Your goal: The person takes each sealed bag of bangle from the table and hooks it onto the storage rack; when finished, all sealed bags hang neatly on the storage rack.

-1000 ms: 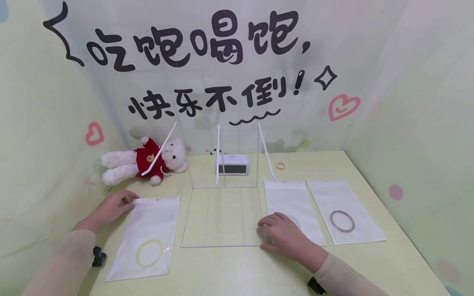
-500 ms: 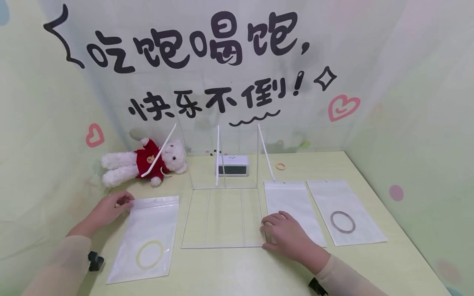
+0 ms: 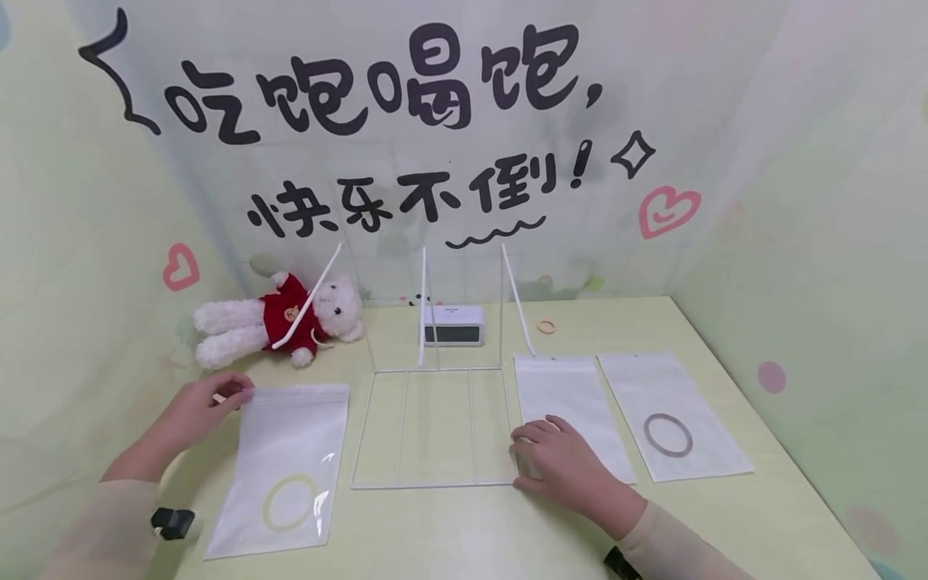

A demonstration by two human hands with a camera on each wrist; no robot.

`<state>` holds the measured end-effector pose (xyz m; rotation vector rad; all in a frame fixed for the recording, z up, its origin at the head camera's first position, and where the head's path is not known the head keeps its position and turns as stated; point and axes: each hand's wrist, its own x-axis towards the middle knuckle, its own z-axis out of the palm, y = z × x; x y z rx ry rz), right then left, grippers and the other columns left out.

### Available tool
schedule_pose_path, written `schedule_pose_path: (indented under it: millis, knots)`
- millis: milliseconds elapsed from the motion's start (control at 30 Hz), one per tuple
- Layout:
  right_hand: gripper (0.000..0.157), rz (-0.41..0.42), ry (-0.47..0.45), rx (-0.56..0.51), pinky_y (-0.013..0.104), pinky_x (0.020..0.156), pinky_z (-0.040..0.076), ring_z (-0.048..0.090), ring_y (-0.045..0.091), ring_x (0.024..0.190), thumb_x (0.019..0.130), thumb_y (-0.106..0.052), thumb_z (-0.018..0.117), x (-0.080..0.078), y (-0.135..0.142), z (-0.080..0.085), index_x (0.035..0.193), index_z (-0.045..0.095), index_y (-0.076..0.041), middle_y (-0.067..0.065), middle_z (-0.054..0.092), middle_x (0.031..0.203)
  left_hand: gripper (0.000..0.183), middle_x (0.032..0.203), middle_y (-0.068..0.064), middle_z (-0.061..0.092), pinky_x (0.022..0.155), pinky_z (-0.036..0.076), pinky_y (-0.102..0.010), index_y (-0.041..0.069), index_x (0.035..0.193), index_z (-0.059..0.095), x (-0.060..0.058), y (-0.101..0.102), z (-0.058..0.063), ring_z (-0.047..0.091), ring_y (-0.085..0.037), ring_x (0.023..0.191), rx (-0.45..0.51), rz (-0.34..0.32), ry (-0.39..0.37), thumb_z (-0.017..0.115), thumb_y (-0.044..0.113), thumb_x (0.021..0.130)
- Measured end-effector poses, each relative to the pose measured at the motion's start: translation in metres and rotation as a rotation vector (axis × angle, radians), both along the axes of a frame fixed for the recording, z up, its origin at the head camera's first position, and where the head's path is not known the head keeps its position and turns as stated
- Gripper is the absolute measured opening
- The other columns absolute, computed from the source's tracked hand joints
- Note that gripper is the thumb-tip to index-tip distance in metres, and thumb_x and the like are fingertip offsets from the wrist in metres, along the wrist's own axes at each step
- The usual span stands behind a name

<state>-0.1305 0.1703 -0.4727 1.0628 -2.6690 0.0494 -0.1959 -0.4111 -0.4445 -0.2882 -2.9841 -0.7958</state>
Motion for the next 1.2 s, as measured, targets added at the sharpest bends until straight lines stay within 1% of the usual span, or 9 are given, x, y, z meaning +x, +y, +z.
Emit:
schedule_pose_path:
  millis: [167, 300, 433, 633, 700, 833, 933, 1033, 1200]
  knots:
    - [0.037, -0.013, -0.011, 0.009, 0.051, 0.104, 0.052, 0.066, 0.019, 0.114, 0.078, -0.044, 0.085, 0.001, 0.0, 0.001, 0.103, 0.077, -0.018, -0.003, 0.073, 0.117, 0.016, 0.097, -0.004, 0.072, 0.067, 0.054, -0.021, 0.011, 0.11, 0.069, 0.005, 0.009, 0.021, 0.062, -0.002, 0.08, 0.015, -0.014, 0.071, 0.067, 0.025, 0.102]
    - [0.036, -0.02, -0.017, 0.014, 0.051, 0.104, 0.052, 0.066, 0.02, 0.115, 0.079, -0.043, 0.084, 0.0, 0.001, 0.002, 0.104, 0.077, -0.018, -0.003, 0.073, 0.118, 0.012, 0.095, -0.004, 0.072, 0.065, 0.054, -0.02, 0.011, 0.108, 0.069, 0.01, 0.018, 0.037, 0.062, 0.0, 0.077, 0.036, -0.033, 0.13, 0.069, 0.021, 0.101]
    - [0.036, -0.018, -0.015, 0.014, 0.05, 0.104, 0.052, 0.066, 0.02, 0.114, 0.079, -0.043, 0.084, -0.001, 0.002, 0.001, 0.104, 0.077, -0.018, -0.003, 0.073, 0.118, 0.01, 0.094, -0.003, 0.071, 0.064, 0.054, -0.019, 0.012, 0.107, 0.069, 0.012, 0.025, 0.049, 0.06, 0.002, 0.076, 0.044, -0.043, 0.161, 0.07, 0.019, 0.1]
    - [0.034, -0.015, -0.028, 0.01, 0.05, 0.104, 0.052, 0.066, 0.02, 0.115, 0.08, -0.041, 0.083, -0.001, 0.002, 0.001, 0.104, 0.077, -0.018, -0.003, 0.073, 0.118, 0.01, 0.091, 0.0, 0.068, 0.063, 0.052, -0.017, 0.015, 0.108, 0.068, 0.02, 0.035, 0.071, 0.059, -0.002, 0.074, 0.053, -0.055, 0.21, 0.071, 0.016, 0.099]
    - [0.033, -0.014, -0.028, 0.009, 0.05, 0.104, 0.052, 0.066, 0.02, 0.115, 0.08, -0.041, 0.083, -0.001, 0.002, 0.001, 0.104, 0.077, -0.018, -0.003, 0.073, 0.118, 0.011, 0.089, 0.001, 0.067, 0.063, 0.051, -0.015, 0.016, 0.107, 0.068, 0.023, 0.039, 0.078, 0.058, -0.003, 0.074, 0.073, -0.077, 0.237, 0.072, 0.013, 0.098]
    - [0.033, -0.012, -0.027, 0.012, 0.049, 0.104, 0.052, 0.066, 0.02, 0.114, 0.08, -0.04, 0.083, -0.001, 0.001, 0.001, 0.104, 0.077, -0.018, -0.003, 0.073, 0.118, 0.015, 0.089, 0.005, 0.066, 0.064, 0.049, -0.013, 0.015, 0.107, 0.068, 0.03, 0.049, 0.089, 0.058, -0.004, 0.075, 0.152, -0.133, 0.273, 0.072, 0.006, 0.096]
    - [0.033, -0.01, -0.027, 0.011, 0.049, 0.104, 0.052, 0.066, 0.02, 0.115, 0.08, -0.041, 0.083, -0.001, 0.002, 0.001, 0.104, 0.078, -0.018, -0.003, 0.073, 0.118, 0.018, 0.092, 0.008, 0.066, 0.068, 0.05, -0.01, 0.012, 0.107, 0.068, 0.037, 0.057, 0.098, 0.06, -0.003, 0.079, 0.221, -0.17, 0.285, 0.072, -0.001, 0.094]
    - [0.034, -0.007, -0.031, 0.006, 0.049, 0.104, 0.052, 0.067, 0.02, 0.115, 0.08, -0.041, 0.083, -0.002, 0.002, 0.0, 0.105, 0.078, -0.018, -0.003, 0.073, 0.119, 0.023, 0.095, 0.009, 0.067, 0.069, 0.05, -0.011, 0.008, 0.106, 0.068, 0.044, 0.065, 0.108, 0.06, -0.003, 0.082, 0.295, -0.204, 0.311, 0.07, -0.01, 0.091]
    - [0.034, 0.003, -0.038, -0.006, 0.05, 0.105, 0.052, 0.067, 0.019, 0.114, 0.08, -0.041, 0.084, -0.003, 0.003, -0.002, 0.105, 0.078, -0.018, -0.003, 0.073, 0.119, 0.035, 0.096, 0.006, 0.067, 0.071, 0.049, -0.012, 0.002, 0.103, 0.068, 0.052, 0.073, 0.122, 0.059, -0.005, 0.085, 0.356, -0.286, 0.422, 0.067, -0.026, 0.081]
